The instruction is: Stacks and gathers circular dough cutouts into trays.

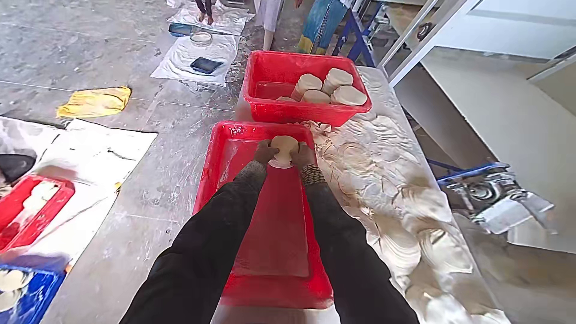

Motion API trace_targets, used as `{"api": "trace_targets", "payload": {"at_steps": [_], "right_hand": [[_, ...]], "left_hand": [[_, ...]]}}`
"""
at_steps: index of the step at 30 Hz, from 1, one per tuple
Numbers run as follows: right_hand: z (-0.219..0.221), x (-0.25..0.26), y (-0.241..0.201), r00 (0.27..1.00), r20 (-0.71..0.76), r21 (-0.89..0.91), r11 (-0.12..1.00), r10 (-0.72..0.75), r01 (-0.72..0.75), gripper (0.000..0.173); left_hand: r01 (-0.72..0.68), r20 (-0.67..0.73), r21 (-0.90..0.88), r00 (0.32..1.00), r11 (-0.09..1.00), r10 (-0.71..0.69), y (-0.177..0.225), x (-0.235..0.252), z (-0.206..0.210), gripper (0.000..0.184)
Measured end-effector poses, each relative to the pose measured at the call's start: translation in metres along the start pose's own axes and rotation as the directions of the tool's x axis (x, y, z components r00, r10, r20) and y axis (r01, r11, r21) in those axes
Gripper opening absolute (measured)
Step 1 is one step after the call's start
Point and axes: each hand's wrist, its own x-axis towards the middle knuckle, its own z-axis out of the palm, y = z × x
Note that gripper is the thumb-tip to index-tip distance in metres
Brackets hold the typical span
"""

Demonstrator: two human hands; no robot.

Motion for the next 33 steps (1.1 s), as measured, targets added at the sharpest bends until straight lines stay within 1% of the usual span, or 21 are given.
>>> {"api": "trace_targets", "payload": {"at_steps": [1, 3, 5, 6, 8, 9, 12, 13, 15, 16, 17, 19, 20, 21, 22, 23, 25, 27, 30, 32, 33], "right_hand": [[0.002, 0.001, -0.003, 1.0, -0.002, -0.117, 0.993, 0.022, -0.022, 0.047], [0.0, -0.007, -0.007, 0.999, -0.039, -0.23, 0.973, -0.012, 0.003, 0.052], [-0.014, -0.034, 0.002, 0.993, -0.06, -0.196, 0.976, -0.105, 0.091, 0.048], [-0.029, -0.052, 0.009, 0.985, -0.061, -0.156, 0.976, -0.16, 0.149, 0.044], [-0.057, -0.101, 0.042, 0.965, -0.09, -0.064, 0.968, -0.246, 0.241, 0.035], [-0.071, -0.128, 0.064, 0.961, -0.123, -0.035, 0.969, -0.247, 0.245, 0.032], [-0.105, -0.208, 0.145, 0.959, -0.233, -0.103, 0.985, -0.159, 0.138, 0.03], [-0.114, -0.23, 0.17, 0.966, -0.24, -0.16, 0.986, -0.092, 0.054, 0.031], [-0.127, -0.26, 0.208, 0.979, -0.14, -0.283, 0.942, 0.147, -0.182, 0.038], [-0.131, -0.267, 0.22, 0.963, -0.071, -0.328, 0.905, 0.261, -0.269, 0.044], [-0.133, -0.271, 0.229, 0.946, -0.015, -0.356, 0.882, 0.324, -0.307, 0.053], [-0.135, -0.271, 0.242, 0.934, 0.061, -0.35, 0.884, 0.352, -0.31, 0.062], [-0.138, -0.268, 0.246, 0.933, 0.088, -0.339, 0.891, 0.349, -0.301, 0.063], [-0.141, -0.264, 0.248, 0.932, 0.111, -0.321, 0.9, 0.344, -0.294, 0.064], [-0.145, -0.258, 0.251, 0.93, 0.135, -0.301, 0.909, 0.342, -0.29, 0.066], [-0.148, -0.252, 0.253, 0.926, 0.161, -0.288, 0.914, 0.341, -0.287, 0.07], [-0.154, -0.244, 0.255, 0.915, 0.218, -0.298, 0.916, 0.339, -0.269, 0.068], [-0.155, -0.238, 0.257, 0.914, 0.272, -0.316, 0.925, 0.302, -0.212, 0.056], [-0.151, -0.24, 0.254, 0.911, 0.339, -0.323, 0.939, 0.235, -0.122, 0.051], [-0.153, -0.251, 0.247, 0.919, 0.359, -0.28, 0.958, 0.16, -0.058, 0.051], [-0.157, -0.258, 0.242, 0.926, 0.364, -0.219, 0.976, 0.098, -0.018, 0.049]], "left_hand": [[-0.001, -0.015, 0.042, 1.0, 0.999, 0.002, -0.004, 0.006, 0.001, 0.037], [-0.013, -0.042, 0.155, 0.999, 0.988, 0.02, -0.002, 0.006, -0.001, 0.043], [-0.03, -0.023, 0.295, 0.999, 0.955, 0.039, 0.004, -0.008, -0.011, 0.052], [-0.06, 0.003, 0.323, 0.998, 0.944, 0.062, 0.007, -0.012, -0.018, 0.055], [-0.119, 0.064, 0.311, 0.993, 0.943, 0.104, -0.003, -0.024, -0.035, 0.052], [-0.137, 0.096, 0.297, 0.989, 0.945, 0.113, -0.007, -0.038, -0.044, 0.05], [-0.105, 0.142, 0.258, 0.987, 0.961, 0.07, -0.017, -0.093, -0.068, 0.042], [-0.115, 0.152, 0.271, 0.985, 0.956, 0.075, -0.021, -0.112, -0.072, 0.038], [-0.195, 0.25, 0.337, 0.962, 0.921, 0.112, -0.033, -0.152, -0.069, 0.035], [-0.251, 0.334, 0.357, 0.934, 0.9, 0.128, -0.037, -0.174, -0.059, 0.035], [-0.308, 0.441, 0.368, 0.888, 0.878, 0.127, -0.042, -0.194, -0.046, 0.038], [-0.4, 0.631, 0.39, 0.772, 0.829, 0.076, -0.054, -0.238, -0.008, 0.046], [-0.427, 0.681, 0.41, 0.731, 0.806, 0.041, -0.061, -0.257, 0.012, 0.052], [-0.454, 0.704, 0.439, 0.71, 0.775, 0.018, -0.068, -0.273, 0.03, 0.056], [-0.476, 0.701, 0.468, 0.713, 0.745, 0.016, -0.074, -0.287, 0.046, 0.057], [-0.505, 0.674, 0.498, 0.737, 0.705, 0.052, -0.081, -0.297, 0.059, 0.055], [-0.572, 0.571, 0.539, 0.788, 0.619, 0.23, -0.092, -0.309, 0.076, 0.048], [-0.601, 0.445, 0.557, 0.798, 0.573, 0.406, -0.093, -0.315, 0.088, 0.045], [-0.66, 0.331, 0.525, 0.74, 0.537, 0.585, -0.088, -0.327, 0.108, 0.045], [-0.7, 0.296, 0.446, 0.703, 0.557, 0.647, -0.088, -0.335, 0.122, 0.04], [-0.705, 0.279, 0.4, 0.702, 0.585, 0.656, -0.089, -0.337, 0.128, 0.038]]}}
